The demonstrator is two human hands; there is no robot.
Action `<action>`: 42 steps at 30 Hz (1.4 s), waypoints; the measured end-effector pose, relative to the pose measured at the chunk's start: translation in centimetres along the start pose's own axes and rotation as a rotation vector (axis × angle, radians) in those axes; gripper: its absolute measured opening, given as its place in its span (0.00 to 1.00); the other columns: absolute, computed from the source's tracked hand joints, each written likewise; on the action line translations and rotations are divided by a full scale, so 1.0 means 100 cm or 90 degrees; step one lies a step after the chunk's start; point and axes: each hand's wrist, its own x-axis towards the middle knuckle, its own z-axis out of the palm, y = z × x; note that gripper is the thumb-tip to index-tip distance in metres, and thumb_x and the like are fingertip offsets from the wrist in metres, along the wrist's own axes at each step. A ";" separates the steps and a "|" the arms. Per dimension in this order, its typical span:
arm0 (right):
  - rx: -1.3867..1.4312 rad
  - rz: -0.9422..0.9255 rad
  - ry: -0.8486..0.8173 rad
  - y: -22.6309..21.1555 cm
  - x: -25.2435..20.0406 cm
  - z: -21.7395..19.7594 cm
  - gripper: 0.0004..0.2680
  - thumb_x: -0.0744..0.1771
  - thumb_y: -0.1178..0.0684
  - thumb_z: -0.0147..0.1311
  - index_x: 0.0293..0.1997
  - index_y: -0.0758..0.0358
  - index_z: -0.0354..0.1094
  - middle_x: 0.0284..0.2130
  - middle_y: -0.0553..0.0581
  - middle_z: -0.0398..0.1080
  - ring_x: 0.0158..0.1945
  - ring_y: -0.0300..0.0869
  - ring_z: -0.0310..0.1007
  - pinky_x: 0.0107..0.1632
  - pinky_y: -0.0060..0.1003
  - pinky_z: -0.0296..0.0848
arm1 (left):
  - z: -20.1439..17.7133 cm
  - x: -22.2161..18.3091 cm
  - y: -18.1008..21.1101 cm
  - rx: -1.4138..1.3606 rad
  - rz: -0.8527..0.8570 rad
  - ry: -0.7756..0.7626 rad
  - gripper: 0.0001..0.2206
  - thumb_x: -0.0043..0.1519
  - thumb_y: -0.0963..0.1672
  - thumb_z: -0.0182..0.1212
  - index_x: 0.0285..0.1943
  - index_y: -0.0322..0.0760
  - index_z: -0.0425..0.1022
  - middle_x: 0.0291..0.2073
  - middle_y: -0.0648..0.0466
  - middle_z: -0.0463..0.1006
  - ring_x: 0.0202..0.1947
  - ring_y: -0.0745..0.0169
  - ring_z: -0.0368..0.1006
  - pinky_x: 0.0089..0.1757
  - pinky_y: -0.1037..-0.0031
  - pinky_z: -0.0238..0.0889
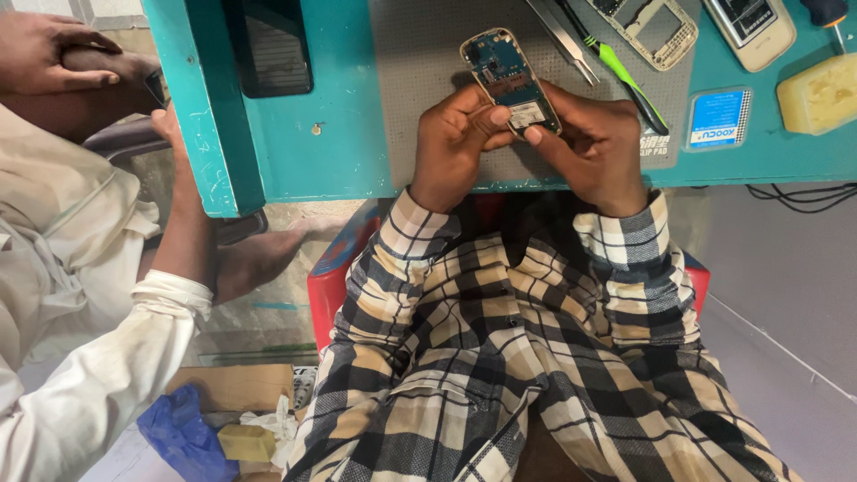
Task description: The person disassembles a small mobile phone using tweezers and their hands, then reassembles the internal components and housing.
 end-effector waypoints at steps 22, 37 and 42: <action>-0.209 -0.044 0.090 -0.016 0.001 0.004 0.09 0.72 0.61 0.61 0.59 0.72 0.74 0.38 0.65 0.78 0.35 0.42 0.79 0.38 0.32 0.73 | 0.023 -0.011 -0.001 0.367 0.069 0.154 0.10 0.70 0.44 0.61 0.48 0.30 0.81 0.37 0.48 0.85 0.38 0.65 0.82 0.42 0.74 0.78; 0.038 0.026 0.130 0.000 0.000 0.005 0.06 0.72 0.64 0.59 0.55 0.72 0.73 0.52 0.64 0.78 0.48 0.41 0.81 0.51 0.30 0.81 | 0.033 -0.013 -0.002 0.466 0.239 0.124 0.11 0.71 0.40 0.60 0.61 0.35 0.76 0.56 0.45 0.81 0.55 0.57 0.81 0.53 0.72 0.79; 0.102 0.054 0.112 0.000 0.001 0.006 0.05 0.72 0.66 0.57 0.53 0.72 0.70 0.49 0.65 0.78 0.50 0.43 0.82 0.50 0.31 0.82 | 0.032 -0.013 -0.001 0.482 0.242 0.135 0.14 0.71 0.38 0.60 0.66 0.39 0.74 0.56 0.47 0.81 0.53 0.60 0.82 0.51 0.76 0.80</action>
